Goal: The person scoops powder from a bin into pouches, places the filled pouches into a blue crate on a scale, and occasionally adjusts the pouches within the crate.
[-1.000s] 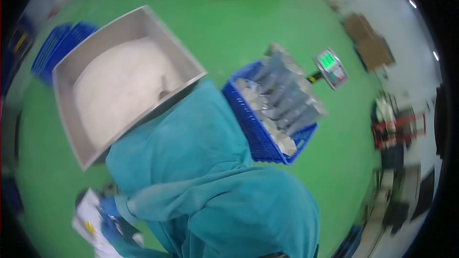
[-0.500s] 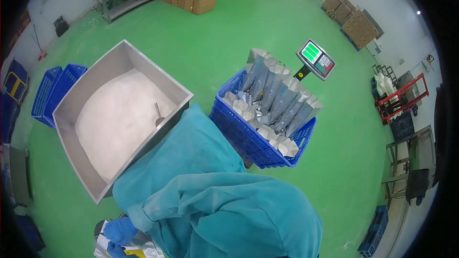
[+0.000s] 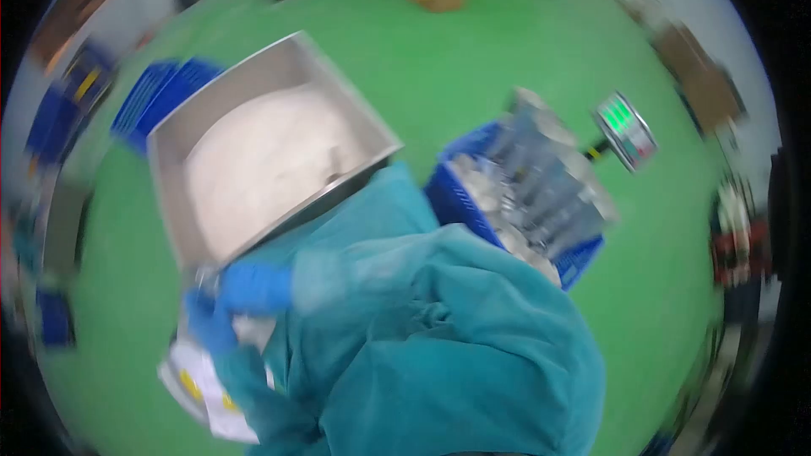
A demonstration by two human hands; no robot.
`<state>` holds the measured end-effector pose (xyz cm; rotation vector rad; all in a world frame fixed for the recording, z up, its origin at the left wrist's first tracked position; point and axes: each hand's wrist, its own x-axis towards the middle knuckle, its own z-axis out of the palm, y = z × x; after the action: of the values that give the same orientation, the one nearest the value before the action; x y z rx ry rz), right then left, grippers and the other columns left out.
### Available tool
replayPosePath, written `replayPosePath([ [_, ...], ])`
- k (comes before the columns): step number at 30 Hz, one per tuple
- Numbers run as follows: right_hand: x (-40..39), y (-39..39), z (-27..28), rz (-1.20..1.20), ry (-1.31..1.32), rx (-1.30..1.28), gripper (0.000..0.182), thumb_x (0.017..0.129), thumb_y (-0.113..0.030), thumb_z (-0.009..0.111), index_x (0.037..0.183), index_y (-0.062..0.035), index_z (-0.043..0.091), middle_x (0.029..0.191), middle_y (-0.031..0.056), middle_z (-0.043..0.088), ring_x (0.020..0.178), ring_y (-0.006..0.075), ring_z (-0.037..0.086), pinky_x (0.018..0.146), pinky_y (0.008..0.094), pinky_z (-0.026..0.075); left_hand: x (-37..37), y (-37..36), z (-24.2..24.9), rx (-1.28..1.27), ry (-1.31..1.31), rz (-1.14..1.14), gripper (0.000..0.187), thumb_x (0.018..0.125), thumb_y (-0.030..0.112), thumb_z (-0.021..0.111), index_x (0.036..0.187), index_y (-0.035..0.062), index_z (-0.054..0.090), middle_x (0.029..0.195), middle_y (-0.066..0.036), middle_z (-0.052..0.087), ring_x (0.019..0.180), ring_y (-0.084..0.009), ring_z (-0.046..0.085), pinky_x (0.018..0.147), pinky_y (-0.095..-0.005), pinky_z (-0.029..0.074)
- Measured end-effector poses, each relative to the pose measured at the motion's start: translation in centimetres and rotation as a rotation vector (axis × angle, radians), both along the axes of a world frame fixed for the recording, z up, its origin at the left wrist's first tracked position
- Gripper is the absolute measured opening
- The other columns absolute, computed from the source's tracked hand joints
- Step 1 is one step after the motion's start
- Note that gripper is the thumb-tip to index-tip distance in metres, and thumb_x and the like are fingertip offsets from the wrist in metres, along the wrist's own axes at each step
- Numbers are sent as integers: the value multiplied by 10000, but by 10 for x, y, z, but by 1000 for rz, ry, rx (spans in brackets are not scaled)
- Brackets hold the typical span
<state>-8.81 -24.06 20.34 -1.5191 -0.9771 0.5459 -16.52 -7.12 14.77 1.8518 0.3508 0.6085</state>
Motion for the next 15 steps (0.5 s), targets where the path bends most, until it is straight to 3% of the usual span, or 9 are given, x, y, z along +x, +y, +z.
replayPosePath([
  [1,5,-13,23,-31,122,-76,265,903,-244,455,901,-59,645,833,165,639,775,272,614,685,383,487,7,-14,20,-52,16,-69,327,691,15,661,997,16,544,846,-38,562,754,-142,527,660,-279,448],
  [3,28,6,-54,76,-703,-138,202,863,-171,493,923,-48,641,836,145,633,795,309,607,695,408,492,18,-47,54,203,231,16,169,762,61,614,909,-3,562,831,-80,598,738,-161,545,643,-294,464],
  [4,19,7,-51,65,-304,135,306,855,-257,553,1035,-10,572,959,137,617,871,222,588,787,356,481,32,-58,24,78,-36,-39,165,797,160,594,881,17,594,807,-108,615,730,-205,584,653,-328,485],
  [5,20,7,-59,75,-202,185,302,849,-251,560,1036,-13,572,963,138,615,875,225,587,791,359,480,37,-72,24,175,-3,-64,154,800,164,589,889,38,599,812,-98,616,712,-204,580,626,-331,475],
  [9,35,-2,-98,-6,-376,-258,291,829,-226,585,1039,-25,573,977,143,609,893,239,582,804,369,472,19,-142,17,909,52,-449,132,812,181,572,921,123,618,833,-58,619,640,-198,564,519,-341,434],
  [10,42,-3,-109,-21,-396,-339,290,824,-220,591,1040,-28,573,980,144,607,898,243,581,807,371,470,15,-151,18,1069,22,-437,133,815,186,567,929,144,623,838,-48,620,622,-196,560,492,-343,424],
  [11,50,-3,-118,-31,-409,-413,289,818,-214,598,1041,-31,573,984,146,605,902,246,579,811,374,468,16,-160,21,1170,9,-262,137,818,190,563,937,165,627,843,-38,621,603,-195,556,466,-346,414],
  [13,66,3,-130,-33,-426,-530,289,808,-202,610,1043,-37,573,991,148,602,911,253,577,817,379,465,30,-150,25,1088,106,325,89,800,217,578,823,154,637,714,-38,584,518,-199,521,440,-368,390],
  [15,79,17,-119,-40,-468,-579,291,798,-189,623,1044,-43,574,998,151,599,920,260,574,824,384,461,50,-135,21,882,512,639,80,775,178,591,788,133,656,704,-68,604,528,-220,551,471,-360,429],
])
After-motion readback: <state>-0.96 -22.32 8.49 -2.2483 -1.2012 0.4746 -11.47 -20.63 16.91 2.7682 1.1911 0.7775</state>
